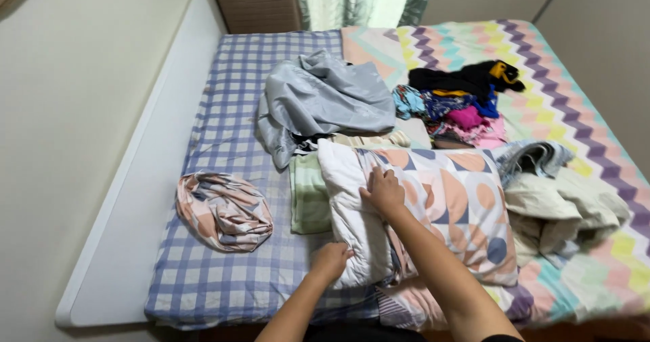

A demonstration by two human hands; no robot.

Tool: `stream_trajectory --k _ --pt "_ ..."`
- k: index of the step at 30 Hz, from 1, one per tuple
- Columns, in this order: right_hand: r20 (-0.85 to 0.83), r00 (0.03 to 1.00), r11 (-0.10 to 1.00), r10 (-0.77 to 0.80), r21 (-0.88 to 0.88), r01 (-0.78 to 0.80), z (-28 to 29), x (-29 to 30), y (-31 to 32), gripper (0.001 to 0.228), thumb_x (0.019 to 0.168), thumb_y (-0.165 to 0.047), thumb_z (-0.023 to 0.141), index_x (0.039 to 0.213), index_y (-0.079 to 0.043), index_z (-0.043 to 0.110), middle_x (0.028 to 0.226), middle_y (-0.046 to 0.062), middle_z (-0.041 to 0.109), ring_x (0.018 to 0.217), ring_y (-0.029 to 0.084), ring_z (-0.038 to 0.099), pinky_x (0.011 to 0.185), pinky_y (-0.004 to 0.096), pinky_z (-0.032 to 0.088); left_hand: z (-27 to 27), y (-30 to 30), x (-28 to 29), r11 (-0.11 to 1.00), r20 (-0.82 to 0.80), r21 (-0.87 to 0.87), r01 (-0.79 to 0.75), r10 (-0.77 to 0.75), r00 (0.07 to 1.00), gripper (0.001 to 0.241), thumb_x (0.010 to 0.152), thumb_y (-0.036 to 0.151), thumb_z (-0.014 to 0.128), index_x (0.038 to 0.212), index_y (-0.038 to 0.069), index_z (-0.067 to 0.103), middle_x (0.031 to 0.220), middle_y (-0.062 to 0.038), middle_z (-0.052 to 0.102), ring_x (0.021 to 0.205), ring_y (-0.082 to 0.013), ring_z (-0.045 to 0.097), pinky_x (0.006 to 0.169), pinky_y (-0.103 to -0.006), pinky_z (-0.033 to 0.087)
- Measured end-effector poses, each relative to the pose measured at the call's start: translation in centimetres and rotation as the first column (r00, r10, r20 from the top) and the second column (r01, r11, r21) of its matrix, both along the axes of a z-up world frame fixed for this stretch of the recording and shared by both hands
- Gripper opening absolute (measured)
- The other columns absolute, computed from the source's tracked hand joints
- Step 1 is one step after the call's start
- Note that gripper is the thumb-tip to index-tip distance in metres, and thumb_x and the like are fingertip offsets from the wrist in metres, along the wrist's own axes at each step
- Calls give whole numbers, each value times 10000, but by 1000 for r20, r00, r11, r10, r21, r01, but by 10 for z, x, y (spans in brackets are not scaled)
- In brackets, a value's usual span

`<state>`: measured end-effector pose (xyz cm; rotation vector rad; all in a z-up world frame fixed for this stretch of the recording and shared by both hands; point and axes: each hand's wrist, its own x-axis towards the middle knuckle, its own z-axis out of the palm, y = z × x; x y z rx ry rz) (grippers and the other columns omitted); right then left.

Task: The person removes a pillow from a patterned pillowcase, folds the case, and places it on the bed. They then pick up a second pillowcase, unfold it, and place a pillow inside it. The person folds the second pillowcase around the pillow and places it on a chair.

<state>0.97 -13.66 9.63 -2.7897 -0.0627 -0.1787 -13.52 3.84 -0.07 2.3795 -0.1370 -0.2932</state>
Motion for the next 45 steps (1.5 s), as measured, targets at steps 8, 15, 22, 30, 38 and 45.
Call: stream_trajectory --k 8,15,22,30,38,45 --pt "-325 946 966 23 251 63 -165 96 -97 227 953 -252 616 1081 -78 688 914 133 688 857 325 656 757 465 519 0 5 -11 972 -33 165 -170 178 984 238 939 317 663 978 87 709 1028 -192 710 998 -389 660 875 -513 503" --pt "-644 595 588 480 740 327 -140 42 -93 155 963 -193 631 1044 -68 676 825 37 644 675 148 552 594 312 444 65 -64 51 969 380 -15 -246 233 895 536 879 159 723 1363 26 535 1440 -170 521 1260 -389 544 995 -471 473" --pt "-589 579 496 563 802 334 -121 -3 -140 157 974 -215 625 1046 -89 683 891 16 705 765 128 626 712 311 475 84 -84 109 951 118 72 -300 291 950 923 790 213 804 1533 32 287 1642 -179 281 1225 -403 531 944 -478 480" --pt "-639 614 848 463 522 -96 -53 -49 -125 374 911 -448 694 1055 -106 746 957 62 734 895 169 664 814 318 503 47 -67 94 890 152 30 -456 446 882 296 941 172 675 1125 1 519 1121 -269 660 1053 -468 647 862 -539 520" --pt "-80 894 884 441 212 -417 3 -67 -51 615 716 -393 821 1189 -47 637 1048 237 634 920 413 661 769 477 548 30 -73 49 892 354 -225 -391 449 820 133 901 75 629 991 19 550 970 -272 667 930 -492 629 777 -553 501" --pt "-276 836 859 474 352 -371 -109 27 -45 432 727 -337 849 1061 -79 753 908 144 744 819 301 737 763 416 586 30 -67 11 925 437 -239 -296 375 818 168 969 136 640 971 23 515 900 -238 635 852 -472 607 721 -544 471"
